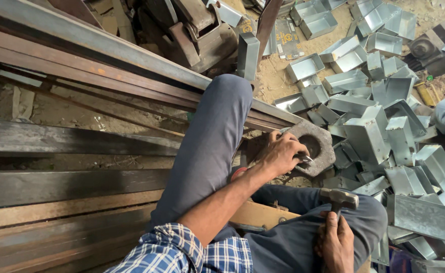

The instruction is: The person assembles a small metal box by positioning the metal components on a large hexagonal nut and using a hammer to secure the tabs and edges by hand.

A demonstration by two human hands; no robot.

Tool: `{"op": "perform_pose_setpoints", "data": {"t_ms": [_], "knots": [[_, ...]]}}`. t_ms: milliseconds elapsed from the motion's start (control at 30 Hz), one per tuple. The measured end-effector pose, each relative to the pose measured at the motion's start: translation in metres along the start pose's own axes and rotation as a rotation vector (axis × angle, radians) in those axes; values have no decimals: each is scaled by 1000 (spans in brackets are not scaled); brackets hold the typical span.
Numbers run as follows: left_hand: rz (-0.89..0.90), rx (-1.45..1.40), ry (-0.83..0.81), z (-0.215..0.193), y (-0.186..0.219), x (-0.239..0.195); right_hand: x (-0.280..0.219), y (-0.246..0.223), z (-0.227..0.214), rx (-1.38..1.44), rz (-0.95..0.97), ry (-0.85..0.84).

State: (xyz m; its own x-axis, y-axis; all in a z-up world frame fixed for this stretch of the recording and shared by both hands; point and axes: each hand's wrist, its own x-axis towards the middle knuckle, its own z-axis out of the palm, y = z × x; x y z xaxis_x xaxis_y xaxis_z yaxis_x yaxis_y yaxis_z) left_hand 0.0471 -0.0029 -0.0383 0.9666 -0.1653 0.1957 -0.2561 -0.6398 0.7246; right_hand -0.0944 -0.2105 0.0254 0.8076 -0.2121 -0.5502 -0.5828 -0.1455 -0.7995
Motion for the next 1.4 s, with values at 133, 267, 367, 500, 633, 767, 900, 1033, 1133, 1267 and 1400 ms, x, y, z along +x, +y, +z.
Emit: {"op": "perform_pose_setpoints", "data": {"t_ms": [133,267,367,500,633,767,900,1033,1133,1267,1400], "knots": [[18,-103,37,-6,3,-1,-1,-2,0,-31,21,12],[84,47,23,-10,7,0,-3,-2,2,0,21,20],[65,43,35,-11,8,1,-3,-1,2,-31,-3,27],[126,-1,42,-15,5,-1,-8,-4,5,-14,1,39],[123,22,53,-3,1,1,-7,-5,7,58,-51,18],[102,60,40,7,-4,-1,-9,-4,3,35,-27,29],[211,40,-59,3,-15,-1,-8,-5,3,-25,-9,50],[176,-61,-35,3,-18,-6,-13,-10,8,-13,-64,52],[131,-86,-12,4,-22,-9,-23,-33,17,-488,-384,196],[55,-161,-36,10,-28,-7,-41,-80,33,-636,-453,237],[115,-198,3,15,-36,-7,-49,-114,52,-634,-815,322]]}}
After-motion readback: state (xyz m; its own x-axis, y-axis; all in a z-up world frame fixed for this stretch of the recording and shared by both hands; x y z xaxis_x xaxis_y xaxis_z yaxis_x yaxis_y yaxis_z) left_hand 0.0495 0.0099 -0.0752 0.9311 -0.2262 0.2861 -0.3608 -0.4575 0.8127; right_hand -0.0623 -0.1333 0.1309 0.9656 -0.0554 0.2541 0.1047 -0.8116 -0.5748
